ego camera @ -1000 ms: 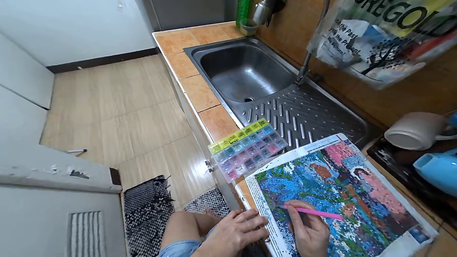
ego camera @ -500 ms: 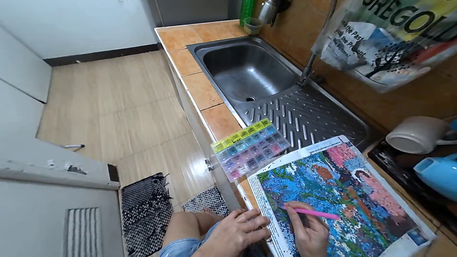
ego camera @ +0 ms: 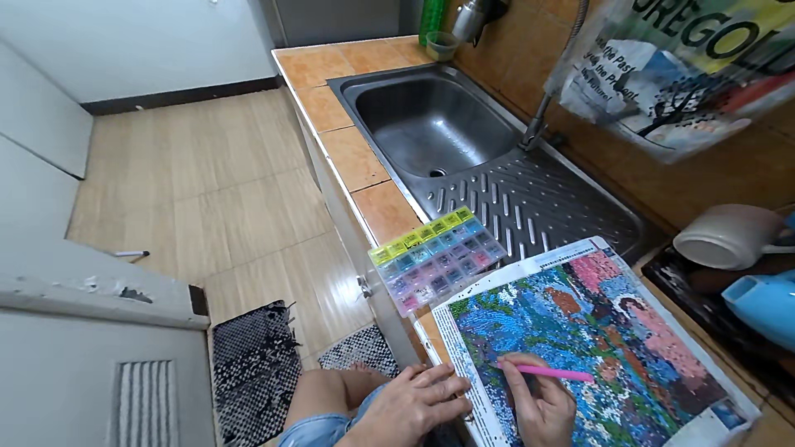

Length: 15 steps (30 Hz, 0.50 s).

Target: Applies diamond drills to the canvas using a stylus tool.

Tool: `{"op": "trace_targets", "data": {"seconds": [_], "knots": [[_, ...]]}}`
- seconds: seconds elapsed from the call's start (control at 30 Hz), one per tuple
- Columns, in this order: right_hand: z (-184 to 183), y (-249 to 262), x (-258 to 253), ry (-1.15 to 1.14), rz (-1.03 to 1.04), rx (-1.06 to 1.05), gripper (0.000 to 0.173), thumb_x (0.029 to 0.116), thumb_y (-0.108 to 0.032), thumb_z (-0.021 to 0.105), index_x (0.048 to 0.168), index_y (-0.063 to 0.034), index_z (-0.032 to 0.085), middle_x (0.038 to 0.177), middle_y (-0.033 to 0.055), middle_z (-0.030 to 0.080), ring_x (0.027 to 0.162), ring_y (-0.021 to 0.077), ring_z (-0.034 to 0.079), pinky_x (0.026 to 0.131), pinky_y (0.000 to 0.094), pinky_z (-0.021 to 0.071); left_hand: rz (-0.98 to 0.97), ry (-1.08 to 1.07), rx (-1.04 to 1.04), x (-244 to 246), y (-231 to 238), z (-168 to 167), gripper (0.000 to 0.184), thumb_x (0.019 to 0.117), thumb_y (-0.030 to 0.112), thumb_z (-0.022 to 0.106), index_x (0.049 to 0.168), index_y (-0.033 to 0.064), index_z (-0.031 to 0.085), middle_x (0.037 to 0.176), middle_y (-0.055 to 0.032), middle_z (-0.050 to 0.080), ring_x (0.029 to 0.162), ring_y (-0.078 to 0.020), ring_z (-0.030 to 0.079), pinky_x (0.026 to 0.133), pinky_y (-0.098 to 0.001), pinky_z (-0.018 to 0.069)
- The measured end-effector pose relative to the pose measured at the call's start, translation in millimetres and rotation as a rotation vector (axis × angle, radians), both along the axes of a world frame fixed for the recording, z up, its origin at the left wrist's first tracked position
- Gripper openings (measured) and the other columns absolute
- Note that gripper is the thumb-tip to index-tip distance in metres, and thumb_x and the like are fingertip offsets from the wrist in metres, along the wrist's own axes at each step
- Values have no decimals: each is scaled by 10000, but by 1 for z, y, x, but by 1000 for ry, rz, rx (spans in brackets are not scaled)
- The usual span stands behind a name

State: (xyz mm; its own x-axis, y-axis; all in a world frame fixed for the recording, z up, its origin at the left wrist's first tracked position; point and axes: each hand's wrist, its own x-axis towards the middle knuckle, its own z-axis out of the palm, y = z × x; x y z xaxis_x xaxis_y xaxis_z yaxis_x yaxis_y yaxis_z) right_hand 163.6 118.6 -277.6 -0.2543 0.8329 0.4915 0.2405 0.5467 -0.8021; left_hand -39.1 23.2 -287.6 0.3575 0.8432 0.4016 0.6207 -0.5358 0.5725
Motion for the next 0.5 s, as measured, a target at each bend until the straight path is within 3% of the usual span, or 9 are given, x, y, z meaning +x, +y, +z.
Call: {"op": "trace_targets", "data": {"seconds": [0.5], "knots": [[-2, 2, -2, 1, 26, 17, 109, 1001, -188, 631, 970, -101, 688, 980, -60, 728, 915, -52, 671, 795, 112, 559, 2, 3, 1, 0, -1, -2, 495, 821, -120, 613, 1206, 170, 724, 1370, -37, 666, 1342, -279, 572, 1042, -455, 498]]}}
